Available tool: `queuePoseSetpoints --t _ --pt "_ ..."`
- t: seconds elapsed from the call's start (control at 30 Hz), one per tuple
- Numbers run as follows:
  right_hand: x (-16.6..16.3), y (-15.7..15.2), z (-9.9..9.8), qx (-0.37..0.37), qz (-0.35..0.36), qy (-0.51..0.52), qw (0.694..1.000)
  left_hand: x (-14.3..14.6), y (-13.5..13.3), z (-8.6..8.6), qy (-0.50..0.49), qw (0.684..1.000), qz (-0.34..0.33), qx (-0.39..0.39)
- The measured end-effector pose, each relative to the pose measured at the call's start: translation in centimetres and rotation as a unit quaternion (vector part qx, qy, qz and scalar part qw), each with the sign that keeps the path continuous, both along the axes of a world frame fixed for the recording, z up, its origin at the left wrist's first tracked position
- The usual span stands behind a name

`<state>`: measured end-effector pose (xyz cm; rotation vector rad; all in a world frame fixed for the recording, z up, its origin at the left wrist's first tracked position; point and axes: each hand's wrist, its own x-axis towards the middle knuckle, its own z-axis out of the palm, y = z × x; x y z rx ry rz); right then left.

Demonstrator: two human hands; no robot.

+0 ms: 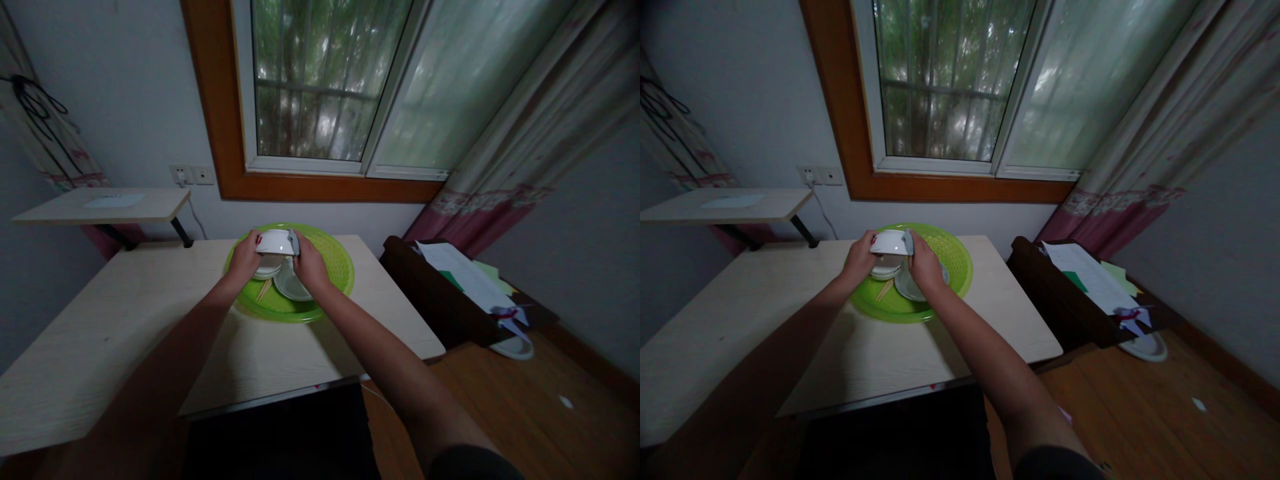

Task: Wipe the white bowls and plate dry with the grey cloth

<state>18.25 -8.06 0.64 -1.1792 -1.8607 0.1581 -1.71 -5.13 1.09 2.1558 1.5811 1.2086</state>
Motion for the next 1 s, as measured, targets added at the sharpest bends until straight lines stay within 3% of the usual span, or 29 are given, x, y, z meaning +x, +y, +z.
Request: queuePoseSetpoints --t 0.3,0.53,0.67,0.77,1.0 --pt "0.6 1.5 -0.9 -0.1 -0.07 0.062 0.991 0.3 0.3 0.2 -0.037 0.999 -0.035 0.015" --pt "0.7 2.1 -1.1 -0.145 -0.085 0.1 0.981 0.6 1.5 -0.7 -0.026 0.998 -0.049 -0.031" --pt "0.7 1.6 -0.9 -0.122 -0.08 0.065 0.987 0.2 1.8 -1.3 -0.019 0.998 -0.047 -0.025" --pt "0.7 1.0 -0.6 -0.064 -0.057 0.025 0.996 0.0 1.7 -1.4 -0.009 0.999 -0.05 -0.014" --pt "0.3 -0.2 0.4 0.04 -0.021 -0.114 0.993 0.1 0.3 -0.2 0.021 0.999 -0.024 -0.025"
